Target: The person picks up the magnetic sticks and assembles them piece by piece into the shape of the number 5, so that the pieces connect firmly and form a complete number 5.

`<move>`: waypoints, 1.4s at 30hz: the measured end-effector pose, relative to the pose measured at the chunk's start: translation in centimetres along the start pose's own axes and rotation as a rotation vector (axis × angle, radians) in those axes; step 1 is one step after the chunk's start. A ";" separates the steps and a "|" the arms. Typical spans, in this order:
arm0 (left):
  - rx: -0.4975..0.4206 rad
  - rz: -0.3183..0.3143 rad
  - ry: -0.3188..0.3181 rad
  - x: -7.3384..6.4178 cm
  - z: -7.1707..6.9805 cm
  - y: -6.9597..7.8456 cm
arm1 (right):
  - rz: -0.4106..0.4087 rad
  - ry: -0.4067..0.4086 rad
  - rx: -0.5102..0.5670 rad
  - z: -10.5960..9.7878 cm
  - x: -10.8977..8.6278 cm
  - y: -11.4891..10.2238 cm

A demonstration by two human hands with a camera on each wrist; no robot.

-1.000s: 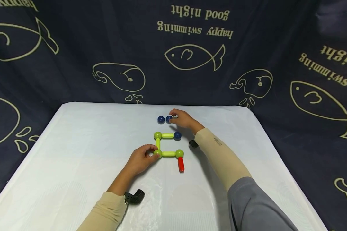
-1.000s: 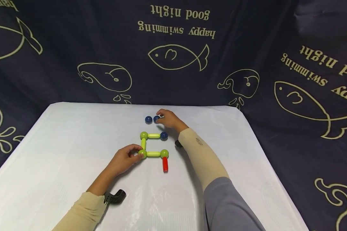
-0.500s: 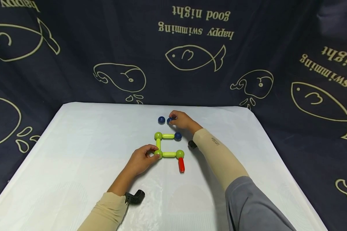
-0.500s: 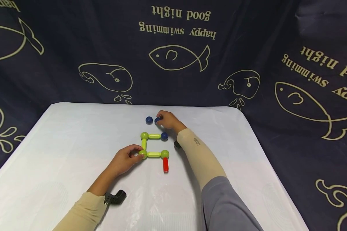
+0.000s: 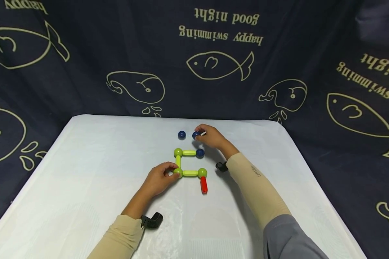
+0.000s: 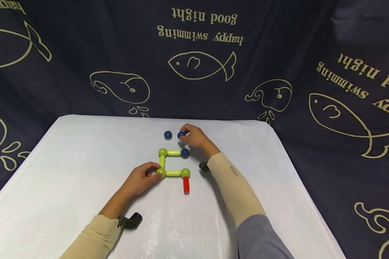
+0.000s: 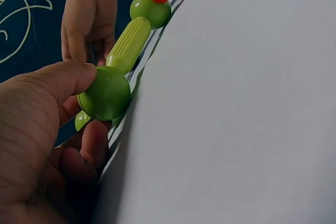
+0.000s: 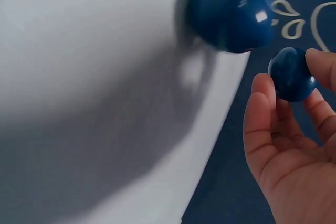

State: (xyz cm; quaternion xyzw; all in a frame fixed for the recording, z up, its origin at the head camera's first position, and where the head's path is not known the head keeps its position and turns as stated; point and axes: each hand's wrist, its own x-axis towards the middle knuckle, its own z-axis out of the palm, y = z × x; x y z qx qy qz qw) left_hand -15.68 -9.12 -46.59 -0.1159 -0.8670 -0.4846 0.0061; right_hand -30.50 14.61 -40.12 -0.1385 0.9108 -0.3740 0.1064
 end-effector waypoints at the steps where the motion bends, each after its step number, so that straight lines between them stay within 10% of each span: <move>1: 0.003 -0.004 0.000 0.0 0.0 0.0 | -0.001 0.005 0.014 -0.1 -0.5 0.0; 27: 0.027 -0.024 -0.016 0.1 0.0 0.1 | 0.029 0.089 0.312 0.8 -15.3 1.6; 42: 0.023 -0.040 -0.027 0.2 0.1 0.1 | -0.014 -0.056 0.295 2.7 -18.9 1.3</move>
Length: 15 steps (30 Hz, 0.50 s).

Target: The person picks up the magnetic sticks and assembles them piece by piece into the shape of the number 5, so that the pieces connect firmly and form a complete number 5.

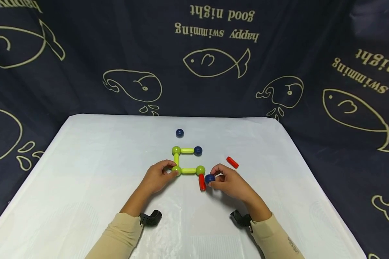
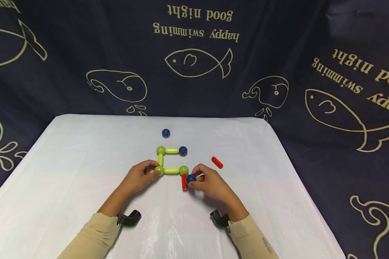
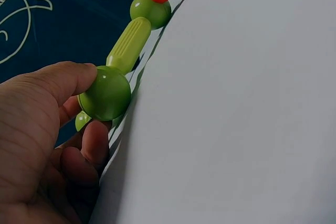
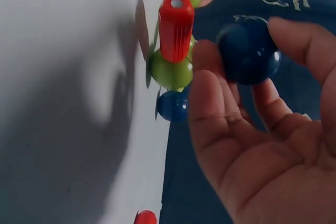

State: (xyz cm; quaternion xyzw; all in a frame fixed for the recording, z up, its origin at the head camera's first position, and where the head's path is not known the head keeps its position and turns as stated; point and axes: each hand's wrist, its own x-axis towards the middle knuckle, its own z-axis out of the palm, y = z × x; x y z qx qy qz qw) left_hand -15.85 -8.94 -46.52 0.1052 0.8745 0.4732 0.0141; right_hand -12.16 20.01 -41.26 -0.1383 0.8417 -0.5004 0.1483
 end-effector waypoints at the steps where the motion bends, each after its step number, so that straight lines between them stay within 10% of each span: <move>1: -0.003 0.005 0.001 0.0 0.0 0.0 | -0.004 -0.015 -0.017 0.1 -0.2 0.0; 15: 0.004 0.014 0.004 0.0 -0.1 0.0 | -0.040 -0.140 -0.121 1.8 -1.4 0.4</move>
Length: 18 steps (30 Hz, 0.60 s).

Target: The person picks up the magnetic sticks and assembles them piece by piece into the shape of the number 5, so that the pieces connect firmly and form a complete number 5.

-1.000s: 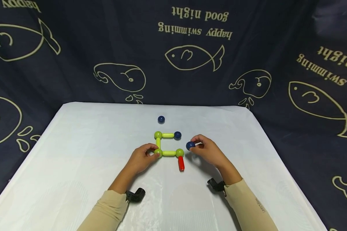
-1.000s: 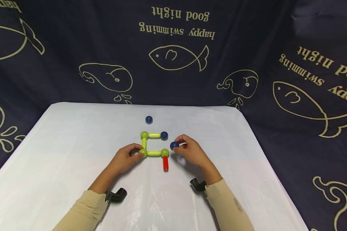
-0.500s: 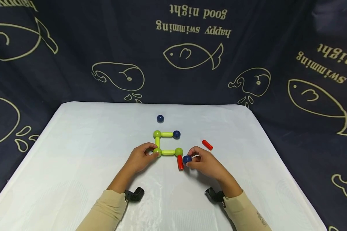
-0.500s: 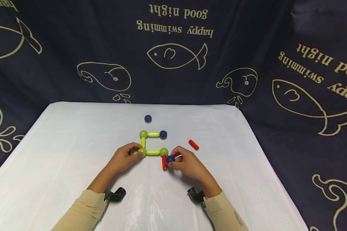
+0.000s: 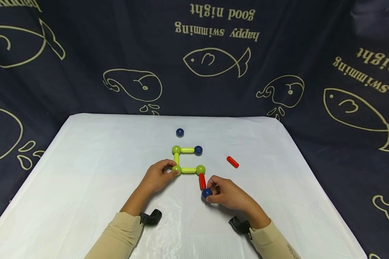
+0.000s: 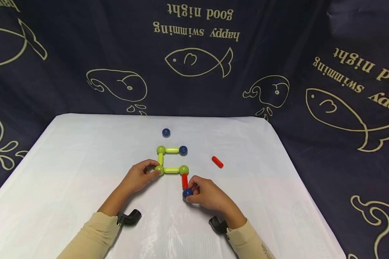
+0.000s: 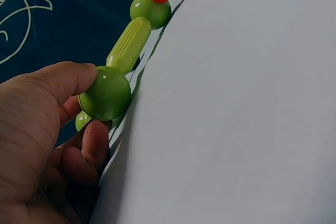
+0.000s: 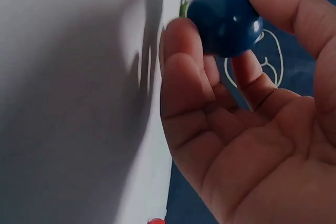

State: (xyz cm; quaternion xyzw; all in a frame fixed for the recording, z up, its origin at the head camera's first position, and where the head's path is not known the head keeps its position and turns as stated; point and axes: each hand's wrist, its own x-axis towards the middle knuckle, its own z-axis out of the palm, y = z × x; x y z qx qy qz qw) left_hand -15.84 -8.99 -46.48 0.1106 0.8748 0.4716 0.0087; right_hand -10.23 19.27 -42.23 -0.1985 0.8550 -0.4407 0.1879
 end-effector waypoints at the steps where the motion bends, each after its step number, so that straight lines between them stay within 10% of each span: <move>1: 0.000 0.003 0.001 0.0 0.0 0.0 | 0.003 -0.005 -0.006 0.1 0.0 0.0; 18: -0.001 0.023 -0.001 0.1 -0.1 -0.1 | -0.001 0.035 -0.100 0.8 0.2 0.3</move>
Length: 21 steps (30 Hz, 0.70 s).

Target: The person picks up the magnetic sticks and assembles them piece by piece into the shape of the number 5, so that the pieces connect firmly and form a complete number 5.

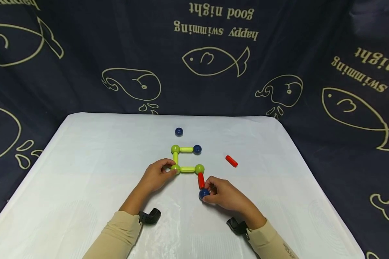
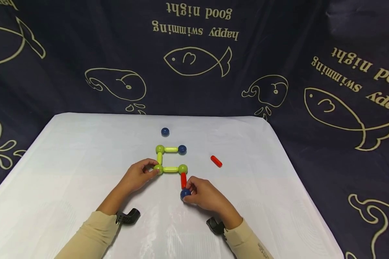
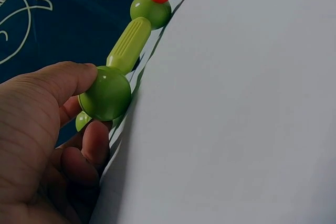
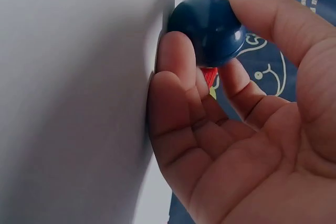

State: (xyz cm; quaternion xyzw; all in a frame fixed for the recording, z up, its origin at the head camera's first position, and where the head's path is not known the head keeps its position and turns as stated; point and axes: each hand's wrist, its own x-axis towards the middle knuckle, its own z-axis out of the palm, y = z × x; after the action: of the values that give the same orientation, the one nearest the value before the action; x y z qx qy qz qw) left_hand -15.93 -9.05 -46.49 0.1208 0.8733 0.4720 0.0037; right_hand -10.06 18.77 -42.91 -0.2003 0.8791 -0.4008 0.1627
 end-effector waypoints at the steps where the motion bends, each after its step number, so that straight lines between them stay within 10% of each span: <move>1: -0.002 0.003 0.000 0.0 0.0 0.0 | 0.003 0.004 -0.001 0.0 0.0 0.0; 21: -0.005 0.005 0.005 0.1 0.0 -0.3 | 0.013 0.015 0.020 0.1 0.2 0.0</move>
State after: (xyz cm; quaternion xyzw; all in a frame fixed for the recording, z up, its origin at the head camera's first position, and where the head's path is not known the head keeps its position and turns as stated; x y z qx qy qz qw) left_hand -16.08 -9.16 -46.75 0.1217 0.8718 0.4746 0.0010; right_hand -10.17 18.60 -42.95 -0.1901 0.8775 -0.4099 0.1606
